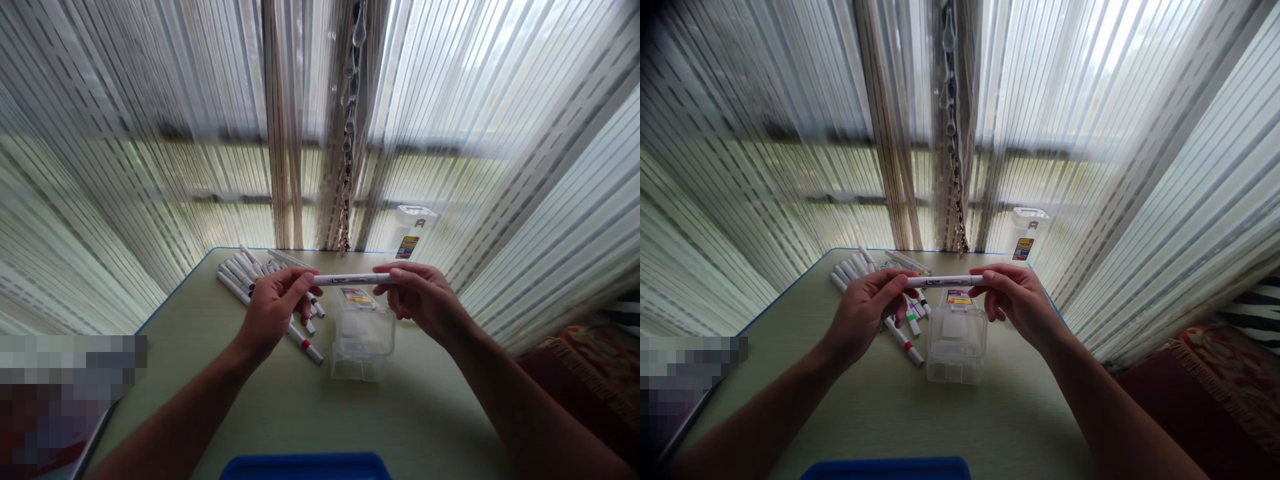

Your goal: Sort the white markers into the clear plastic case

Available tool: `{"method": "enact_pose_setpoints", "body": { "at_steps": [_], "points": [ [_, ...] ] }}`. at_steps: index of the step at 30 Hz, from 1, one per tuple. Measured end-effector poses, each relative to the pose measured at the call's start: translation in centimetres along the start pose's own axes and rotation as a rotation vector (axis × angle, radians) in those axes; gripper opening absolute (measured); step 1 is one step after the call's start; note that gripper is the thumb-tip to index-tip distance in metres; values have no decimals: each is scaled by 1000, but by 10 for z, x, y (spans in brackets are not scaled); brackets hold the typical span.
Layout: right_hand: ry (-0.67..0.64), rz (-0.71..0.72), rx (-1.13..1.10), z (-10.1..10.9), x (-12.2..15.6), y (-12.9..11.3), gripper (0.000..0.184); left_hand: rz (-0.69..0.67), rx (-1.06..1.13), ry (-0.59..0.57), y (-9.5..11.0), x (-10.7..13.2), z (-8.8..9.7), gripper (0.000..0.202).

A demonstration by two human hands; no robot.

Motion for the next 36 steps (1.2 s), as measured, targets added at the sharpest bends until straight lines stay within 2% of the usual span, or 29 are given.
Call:
{"method": "enact_pose_setpoints", "body": {
  "at_steps": [13, 22, 36],
  "points": [
    [-17, 42, 131, -1, 0, 0, 17, -19, -68, -59, 2, 3, -5, 25],
    [-24, 21, 108, -4, 1, -1, 17, -14, -39, -81, 2, 3, -8, 24],
    [-32, 9, 69, -3, 1, 0, 20, 8, 10, -54, 2, 3, -6, 25]
  ]
}}
Point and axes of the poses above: each hand's wrist, its own x-axis away from the middle knuckle, its own z-axis out of the back of the hand, y = z × x, the point moved 10 cm from there along -x, towards the middle knuckle, and after that the axes turned 15 degrees about -x, right-handed, at the moved point
